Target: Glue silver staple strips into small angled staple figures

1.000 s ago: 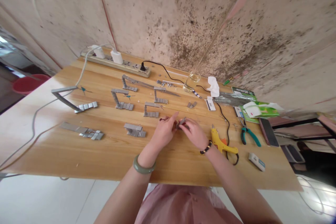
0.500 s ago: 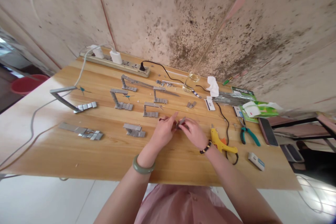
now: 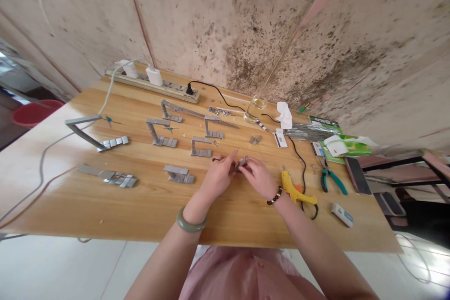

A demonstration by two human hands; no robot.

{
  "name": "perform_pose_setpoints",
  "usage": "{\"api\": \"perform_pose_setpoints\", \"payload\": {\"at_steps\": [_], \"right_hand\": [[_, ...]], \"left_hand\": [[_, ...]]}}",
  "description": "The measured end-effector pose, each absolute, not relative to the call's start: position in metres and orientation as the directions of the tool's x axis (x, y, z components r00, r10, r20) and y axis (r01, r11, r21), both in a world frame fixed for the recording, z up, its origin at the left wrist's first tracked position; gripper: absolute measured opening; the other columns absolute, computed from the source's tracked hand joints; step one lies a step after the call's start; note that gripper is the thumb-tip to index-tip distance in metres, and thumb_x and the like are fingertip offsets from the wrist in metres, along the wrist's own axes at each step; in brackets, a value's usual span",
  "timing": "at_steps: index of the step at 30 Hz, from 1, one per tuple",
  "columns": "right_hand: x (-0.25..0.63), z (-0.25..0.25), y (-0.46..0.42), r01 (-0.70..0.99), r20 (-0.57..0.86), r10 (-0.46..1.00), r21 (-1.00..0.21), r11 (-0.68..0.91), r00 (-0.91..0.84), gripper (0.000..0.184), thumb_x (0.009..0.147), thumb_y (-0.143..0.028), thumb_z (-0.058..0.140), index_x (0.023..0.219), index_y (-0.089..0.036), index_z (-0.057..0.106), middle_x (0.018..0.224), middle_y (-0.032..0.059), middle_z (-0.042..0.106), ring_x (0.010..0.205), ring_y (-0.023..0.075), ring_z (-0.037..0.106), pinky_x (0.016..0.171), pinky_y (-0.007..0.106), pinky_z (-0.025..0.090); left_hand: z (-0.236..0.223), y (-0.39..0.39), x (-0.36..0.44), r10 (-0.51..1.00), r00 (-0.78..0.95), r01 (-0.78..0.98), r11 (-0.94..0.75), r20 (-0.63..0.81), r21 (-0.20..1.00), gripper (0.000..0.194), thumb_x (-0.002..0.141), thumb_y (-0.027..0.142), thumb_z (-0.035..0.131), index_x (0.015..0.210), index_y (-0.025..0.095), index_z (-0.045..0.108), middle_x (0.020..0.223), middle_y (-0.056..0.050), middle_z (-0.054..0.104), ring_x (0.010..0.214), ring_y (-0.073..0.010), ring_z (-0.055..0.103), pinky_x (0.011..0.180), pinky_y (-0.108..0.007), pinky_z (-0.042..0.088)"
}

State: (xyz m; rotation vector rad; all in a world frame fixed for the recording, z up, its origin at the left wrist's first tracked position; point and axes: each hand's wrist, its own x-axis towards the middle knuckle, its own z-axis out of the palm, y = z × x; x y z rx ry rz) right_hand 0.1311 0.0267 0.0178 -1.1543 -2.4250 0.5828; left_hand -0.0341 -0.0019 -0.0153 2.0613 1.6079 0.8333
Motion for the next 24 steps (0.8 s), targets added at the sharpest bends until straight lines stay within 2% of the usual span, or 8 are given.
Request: {"api": "perform_pose_setpoints", "payload": {"at_steps": [6,12,17,24], "right_hand": [[0.132,0.017,0.027,0.644,0.154,0.81,-0.531,0.55,-0.565,0.008,0.089,-0.02,0.056,0.095,-0.018,0.062,0.098,0.0072,0.067,0.092,0.0201,0.062,0.088,0.036,0.047],[0.135,0.013,0.027,0.644,0.173,0.816,-0.534,0.548,-0.551,0.018,0.087,-0.02,0.059,0.104,-0.017,0.061,0.107,0.0093,0.066,0.1,0.022,0.06,0.092,0.038,0.047],[0.134,0.012,0.026,0.642,0.157,0.813,-0.537,0.547,-0.561,0.015,0.088,-0.021,0.057,0.102,-0.019,0.063,0.105,0.0078,0.066,0.098,0.0209,0.061,0.092,0.038,0.048],[0.143,0.01,0.023,0.639,0.209,0.818,-0.534,0.554,-0.535,0.029,0.087,-0.021,0.057,0.116,-0.019,0.059,0.112,0.01,0.064,0.103,0.0227,0.059,0.093,0.042,0.048]], "left_hand": [[-0.017,-0.002,-0.034,0.963,0.166,0.729,-0.263,0.21,0.632,0.063,0.078,0.009,0.062,0.136,0.016,0.039,0.098,-0.006,0.07,0.098,-0.0241,0.06,0.086,-0.036,0.044],[-0.019,-0.001,-0.035,0.959,0.172,0.736,-0.277,0.226,0.618,0.062,0.078,0.011,0.063,0.135,0.016,0.039,0.097,-0.006,0.07,0.097,-0.0245,0.059,0.084,-0.036,0.044],[-0.018,-0.001,-0.035,0.961,0.174,0.746,-0.272,0.217,0.608,0.06,0.078,0.01,0.062,0.134,0.016,0.042,0.098,-0.007,0.07,0.097,-0.0249,0.059,0.085,-0.037,0.043],[-0.017,-0.002,-0.034,0.961,0.172,0.736,-0.27,0.215,0.621,0.06,0.077,0.009,0.063,0.133,0.018,0.042,0.1,-0.006,0.071,0.096,-0.0235,0.06,0.085,-0.037,0.043]]}}
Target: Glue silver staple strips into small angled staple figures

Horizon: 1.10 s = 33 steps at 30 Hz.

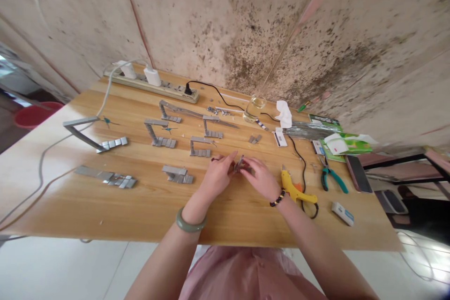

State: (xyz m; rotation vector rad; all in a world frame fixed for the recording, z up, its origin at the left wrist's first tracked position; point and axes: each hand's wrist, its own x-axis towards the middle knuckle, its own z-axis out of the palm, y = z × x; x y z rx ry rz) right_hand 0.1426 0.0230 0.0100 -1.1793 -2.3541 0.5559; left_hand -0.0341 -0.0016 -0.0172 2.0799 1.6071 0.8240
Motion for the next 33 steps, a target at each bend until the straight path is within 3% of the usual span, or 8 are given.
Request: {"api": "perform_pose_setpoints", "payload": {"at_steps": [10,22,33], "right_hand": [[0.177,0.008,-0.037,0.66,0.293,0.805,-0.464,0.591,-0.515,0.034,0.094,-0.023,0.048,0.128,-0.021,0.051,0.117,0.0107,0.06,0.112,0.0223,0.056,0.098,0.043,0.048],[0.253,-0.014,-0.104,0.695,0.337,0.781,-0.361,0.622,-0.525,0.033,0.093,-0.014,0.042,0.118,-0.024,0.061,0.101,0.0071,0.07,0.094,0.0188,0.066,0.08,0.033,0.058],[0.283,-0.03,-0.11,0.754,0.402,0.819,-0.356,0.552,-0.409,0.031,0.092,-0.014,0.04,0.11,-0.021,0.065,0.099,0.009,0.07,0.092,0.0186,0.067,0.078,0.031,0.058]], "left_hand": [[-0.016,0.0,-0.036,0.96,0.183,0.73,-0.277,0.211,0.624,0.062,0.073,0.005,0.061,0.131,0.019,0.044,0.097,-0.004,0.071,0.096,-0.0235,0.061,0.087,-0.037,0.044],[-0.018,0.003,-0.039,0.975,0.157,0.74,-0.221,0.157,0.635,0.065,0.073,0.008,0.064,0.133,0.019,0.043,0.098,-0.005,0.07,0.102,-0.0257,0.059,0.093,-0.042,0.043],[-0.016,0.006,-0.043,0.982,0.125,0.737,-0.188,0.143,0.65,0.065,0.073,0.016,0.066,0.134,0.018,0.043,0.092,-0.003,0.069,0.103,-0.0249,0.059,0.095,-0.042,0.043]]}}
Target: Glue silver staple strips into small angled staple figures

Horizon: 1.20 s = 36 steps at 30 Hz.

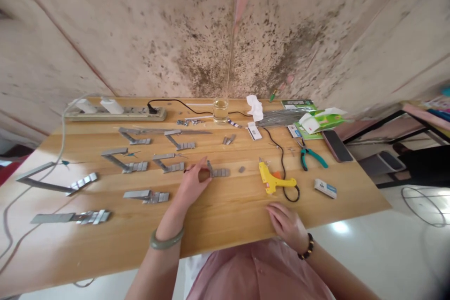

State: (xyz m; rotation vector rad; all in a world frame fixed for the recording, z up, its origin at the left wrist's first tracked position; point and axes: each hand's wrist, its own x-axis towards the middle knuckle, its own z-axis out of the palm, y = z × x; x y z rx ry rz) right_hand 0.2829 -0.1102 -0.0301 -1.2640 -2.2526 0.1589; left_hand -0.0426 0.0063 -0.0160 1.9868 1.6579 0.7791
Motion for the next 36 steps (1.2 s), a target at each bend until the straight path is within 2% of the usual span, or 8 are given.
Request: {"api": "perform_pose_setpoints", "payload": {"at_steps": [7,12,17,24,28,30,32,36], "right_hand": [[0.28,-0.03,-0.11,0.755,0.412,0.822,-0.367,0.544,-0.393,0.03,0.092,-0.014,0.04,0.108,-0.019,0.065,0.099,0.01,0.069,0.09,0.019,0.067,0.075,0.031,0.058],[0.28,-0.032,-0.11,0.744,0.404,0.828,-0.393,0.541,-0.389,0.031,0.092,-0.013,0.039,0.109,-0.018,0.064,0.101,0.0103,0.068,0.091,0.019,0.066,0.075,0.031,0.057],[0.282,-0.033,-0.11,0.733,0.373,0.838,-0.419,0.536,-0.399,0.031,0.092,-0.013,0.038,0.109,-0.018,0.063,0.101,0.0105,0.068,0.088,0.0192,0.066,0.073,0.031,0.056],[0.285,-0.03,-0.109,0.675,0.417,0.839,-0.51,0.533,-0.348,0.03,0.089,-0.01,0.042,0.109,-0.02,0.062,0.098,0.0077,0.068,0.088,0.0183,0.067,0.074,0.03,0.057],[0.286,-0.031,-0.11,0.642,0.423,0.845,-0.556,0.527,-0.327,0.033,0.089,-0.009,0.042,0.112,-0.023,0.061,0.099,0.0071,0.068,0.087,0.0189,0.067,0.073,0.03,0.056],[0.287,-0.033,-0.111,0.622,0.413,0.849,-0.581,0.525,-0.33,0.033,0.089,-0.01,0.04,0.112,-0.023,0.061,0.1,0.0074,0.068,0.088,0.0192,0.067,0.074,0.031,0.056],[0.288,-0.034,-0.111,0.605,0.397,0.852,-0.6,0.523,-0.342,0.032,0.09,-0.01,0.04,0.111,-0.022,0.061,0.1,0.0077,0.068,0.088,0.0194,0.067,0.074,0.031,0.056],[0.29,-0.034,-0.111,0.596,0.361,0.855,-0.613,0.519,-0.373,0.032,0.089,-0.01,0.039,0.109,-0.022,0.061,0.101,0.0077,0.068,0.088,0.0198,0.067,0.073,0.031,0.056]], "left_hand": [[-0.019,0.009,-0.045,0.986,0.115,0.728,-0.166,0.12,0.665,0.065,0.072,0.022,0.065,0.134,0.018,0.043,0.096,-0.005,0.067,0.1,-0.0248,0.059,0.095,-0.042,0.044],[-0.02,0.009,-0.046,0.988,0.106,0.732,-0.154,0.112,0.663,0.054,0.074,0.029,0.063,0.125,0.017,0.05,0.1,-0.007,0.065,0.098,-0.0241,0.059,0.093,-0.041,0.045],[-0.014,0.007,-0.042,0.991,0.093,0.759,-0.132,0.094,0.637,0.044,0.073,0.037,0.063,0.112,0.018,0.057,0.108,-0.009,0.066,0.109,-0.0275,0.057,0.097,-0.043,0.044],[-0.015,-0.011,-0.054,0.998,-0.001,0.783,-0.039,0.063,0.621,0.068,0.076,0.043,0.058,0.136,0.019,0.035,0.118,-0.011,0.064,0.113,-0.0276,0.058,0.096,-0.045,0.047],[-0.022,-0.056,-0.05,0.967,-0.054,0.879,-0.073,0.249,0.472,0.045,0.087,0.041,0.047,0.128,0.023,0.046,0.12,-0.01,0.063,0.113,-0.0284,0.059,0.098,-0.049,0.046],[-0.026,-0.085,-0.037,0.957,0.007,0.918,-0.121,0.29,0.378,0.037,0.091,0.038,0.042,0.125,0.024,0.051,0.121,-0.01,0.062,0.119,-0.0282,0.054,0.102,-0.05,0.043],[-0.03,-0.11,-0.021,0.945,0.117,0.929,-0.212,0.304,0.303,0.043,0.092,0.033,0.041,0.134,0.025,0.044,0.126,-0.01,0.059,0.123,-0.0272,0.051,0.101,-0.048,0.045],[-0.035,-0.134,0.006,0.917,0.329,0.931,-0.355,0.224,0.083,0.068,0.09,0.033,0.046,0.15,0.025,0.015,0.145,-0.01,0.042,0.135,-0.0293,0.036,0.106,-0.05,0.039]]}}
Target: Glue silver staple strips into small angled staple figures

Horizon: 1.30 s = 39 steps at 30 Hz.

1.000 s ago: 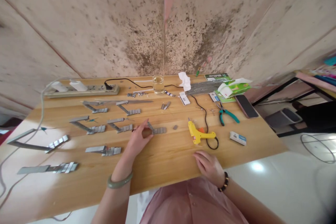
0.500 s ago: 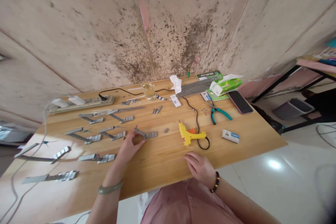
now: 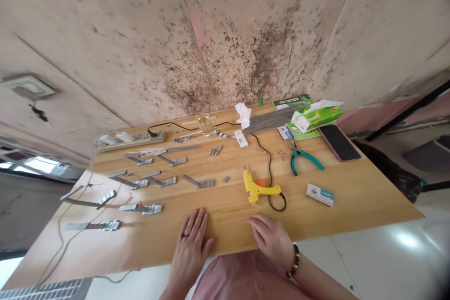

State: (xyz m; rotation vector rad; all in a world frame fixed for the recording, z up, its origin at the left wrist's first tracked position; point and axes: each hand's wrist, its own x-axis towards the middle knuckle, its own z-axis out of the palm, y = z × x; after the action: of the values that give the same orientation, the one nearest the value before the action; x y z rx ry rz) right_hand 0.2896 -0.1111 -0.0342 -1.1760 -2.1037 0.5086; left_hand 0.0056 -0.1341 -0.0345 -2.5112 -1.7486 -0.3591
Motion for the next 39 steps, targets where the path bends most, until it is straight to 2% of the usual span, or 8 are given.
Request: {"api": "perform_pose_setpoints", "payload": {"at_steps": [6,16,27,29,32,34,37,39], "right_hand": [[0.29,-0.031,-0.11,0.591,0.353,0.844,-0.604,0.535,-0.404,0.031,0.089,-0.011,0.038,0.106,-0.023,0.062,0.099,0.0069,0.068,0.085,0.0198,0.067,0.072,0.032,0.056],[0.294,-0.031,-0.108,0.549,0.381,0.803,-0.588,0.594,-0.459,0.029,0.092,-0.012,0.038,0.106,-0.021,0.062,0.098,0.0069,0.068,0.086,0.0187,0.066,0.074,0.032,0.054],[0.294,-0.024,-0.105,0.529,0.418,0.786,-0.583,0.617,-0.455,0.023,0.094,-0.017,0.042,0.106,-0.02,0.06,0.095,0.0053,0.069,0.085,0.017,0.066,0.075,0.031,0.054],[0.302,-0.017,-0.098,0.554,0.452,0.78,-0.549,0.626,-0.433,0.024,0.094,-0.016,0.042,0.109,-0.021,0.06,0.097,0.0058,0.068,0.088,0.0173,0.065,0.078,0.031,0.053],[0.318,-0.005,-0.078,0.646,0.514,0.756,-0.425,0.634,-0.405,0.028,0.094,-0.016,0.042,0.114,-0.02,0.06,0.103,0.0082,0.066,0.097,0.0203,0.061,0.088,0.038,0.049],[0.329,0.003,-0.062,0.738,0.461,0.784,-0.333,0.587,-0.415,0.028,0.093,-0.019,0.045,0.116,-0.02,0.059,0.108,0.0095,0.064,0.1,0.0234,0.058,0.091,0.043,0.047],[0.336,0.007,-0.042,0.832,0.335,0.841,-0.22,0.509,-0.425,0.033,0.09,-0.023,0.052,0.122,-0.016,0.056,0.117,0.0129,0.06,0.108,0.0284,0.052,0.093,0.046,0.044],[0.336,0.006,-0.034,0.852,0.278,0.853,-0.167,0.496,-0.442,0.035,0.088,-0.024,0.054,0.122,-0.014,0.055,0.118,0.0138,0.059,0.111,0.0293,0.05,0.093,0.046,0.043]], "left_hand": [[-0.03,-0.132,0.01,0.91,0.382,0.924,-0.378,0.159,-0.055,0.073,0.091,0.035,0.044,0.15,0.018,0.006,0.15,-0.011,0.031,0.139,-0.028,0.03,0.111,-0.046,0.031],[-0.03,-0.136,0.028,0.908,0.328,0.944,-0.302,0.261,-0.135,0.068,0.093,0.037,0.043,0.149,0.011,0.014,0.149,-0.014,0.033,0.14,-0.0266,0.028,0.113,-0.043,0.021],[-0.032,-0.136,0.033,0.908,0.288,0.958,-0.269,0.305,-0.103,0.071,0.093,0.04,0.043,0.149,0.01,0.012,0.148,-0.013,0.035,0.138,-0.0278,0.03,0.113,-0.044,0.019],[-0.034,-0.135,0.033,0.906,0.286,0.958,-0.272,0.312,-0.088,0.072,0.092,0.04,0.044,0.149,0.011,0.012,0.148,-0.014,0.035,0.138,-0.0282,0.031,0.113,-0.045,0.018],[-0.038,-0.136,0.033,0.903,0.284,0.958,-0.279,0.323,-0.061,0.072,0.091,0.041,0.046,0.149,0.01,0.015,0.148,-0.015,0.036,0.137,-0.0298,0.032,0.112,-0.047,0.019],[-0.039,-0.135,0.033,0.899,0.274,0.959,-0.28,0.342,-0.034,0.069,0.091,0.04,0.047,0.147,0.01,0.022,0.146,-0.017,0.038,0.136,-0.0319,0.033,0.11,-0.05,0.022],[-0.035,-0.13,0.035,0.908,0.243,0.959,-0.277,0.341,0.055,0.053,0.09,0.034,0.049,0.139,0.015,0.041,0.143,-0.016,0.043,0.133,-0.0342,0.037,0.104,-0.054,0.031],[-0.03,-0.123,0.037,0.918,0.242,0.938,-0.305,0.315,0.166,0.041,0.089,0.029,0.05,0.129,0.019,0.052,0.136,-0.013,0.052,0.127,-0.0311,0.044,0.097,-0.048,0.042]]}}
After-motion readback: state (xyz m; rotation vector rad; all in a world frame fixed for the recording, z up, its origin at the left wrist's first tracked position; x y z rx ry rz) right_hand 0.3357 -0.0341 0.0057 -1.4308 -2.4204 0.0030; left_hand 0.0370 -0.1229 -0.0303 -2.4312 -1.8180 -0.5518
